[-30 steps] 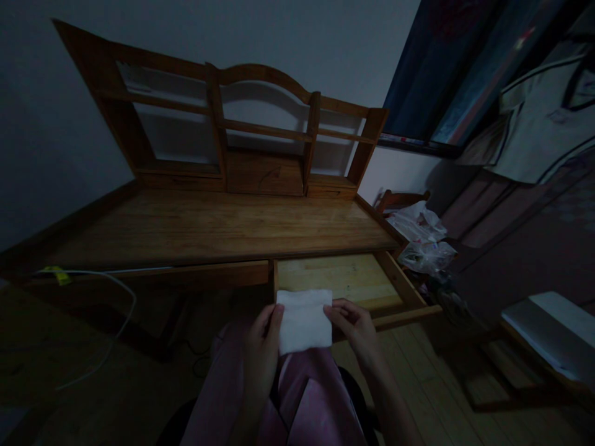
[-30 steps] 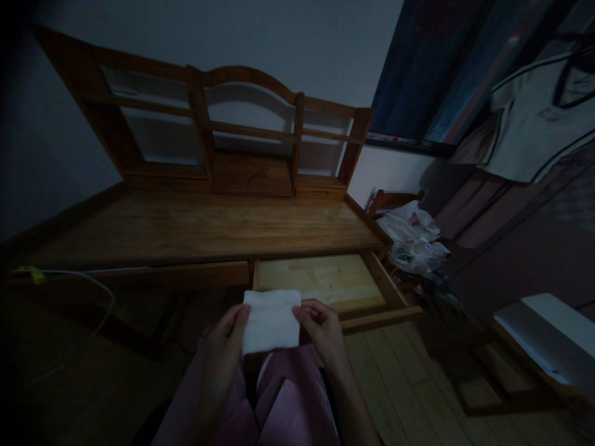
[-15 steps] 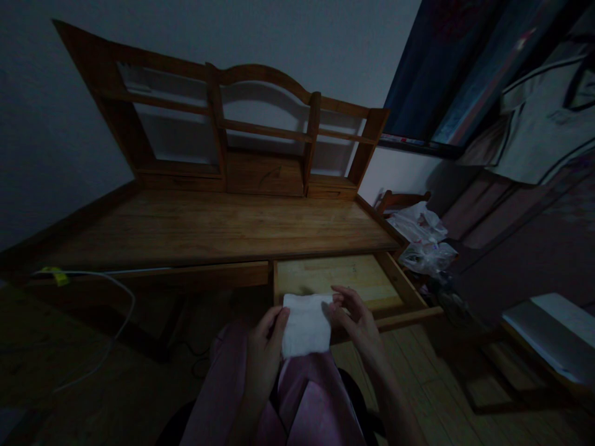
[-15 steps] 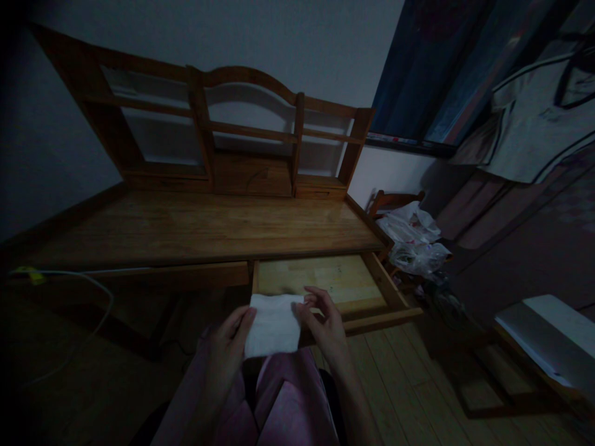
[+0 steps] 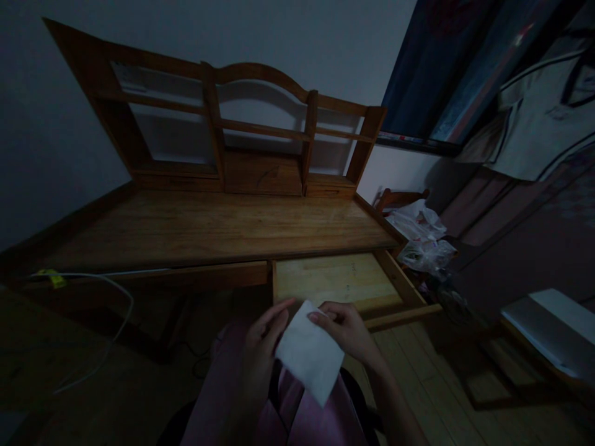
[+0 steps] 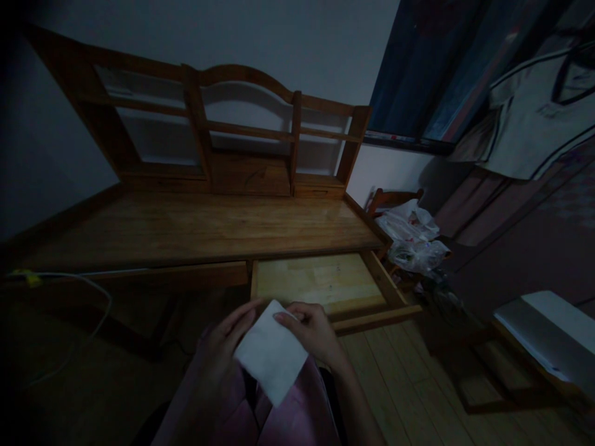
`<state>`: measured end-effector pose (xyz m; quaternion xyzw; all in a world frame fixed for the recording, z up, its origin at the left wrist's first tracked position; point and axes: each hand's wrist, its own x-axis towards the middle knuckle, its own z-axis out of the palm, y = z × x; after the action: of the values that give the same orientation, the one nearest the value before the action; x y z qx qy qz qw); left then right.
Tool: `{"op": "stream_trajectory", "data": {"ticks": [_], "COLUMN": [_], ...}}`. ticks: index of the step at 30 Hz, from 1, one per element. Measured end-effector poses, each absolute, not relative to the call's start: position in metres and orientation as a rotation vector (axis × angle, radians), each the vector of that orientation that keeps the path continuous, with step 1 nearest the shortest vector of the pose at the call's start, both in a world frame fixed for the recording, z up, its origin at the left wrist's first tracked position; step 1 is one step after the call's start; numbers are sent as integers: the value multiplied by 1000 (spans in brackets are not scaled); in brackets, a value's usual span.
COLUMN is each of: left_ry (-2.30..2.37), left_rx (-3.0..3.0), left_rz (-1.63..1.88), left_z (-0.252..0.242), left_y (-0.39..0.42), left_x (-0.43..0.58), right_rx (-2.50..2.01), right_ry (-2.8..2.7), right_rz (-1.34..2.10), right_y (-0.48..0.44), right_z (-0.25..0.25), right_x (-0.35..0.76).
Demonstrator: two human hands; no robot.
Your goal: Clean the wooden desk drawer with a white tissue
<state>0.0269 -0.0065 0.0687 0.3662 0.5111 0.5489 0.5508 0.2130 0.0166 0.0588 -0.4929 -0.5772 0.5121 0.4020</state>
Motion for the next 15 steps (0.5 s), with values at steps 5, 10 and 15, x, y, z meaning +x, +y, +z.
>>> {"op": "stream_trajectory", "data": {"ticks": [5, 10, 15], "left_ry": [1032, 1082, 1214], "left_rx": [655, 786, 782], "left_rz": [1394, 1213, 1244], "left_z": [53, 57, 67], "left_y": [0, -9, -16], "left_x": [29, 35, 36], "right_rx": [-1240, -1257, -1282], "right_ry": [-1127, -1024, -1063], "right_rz": [1219, 1127, 1157], "right_y": [18, 14, 7], "right_z": [55, 64, 69], "right_x": [213, 205, 199]}}
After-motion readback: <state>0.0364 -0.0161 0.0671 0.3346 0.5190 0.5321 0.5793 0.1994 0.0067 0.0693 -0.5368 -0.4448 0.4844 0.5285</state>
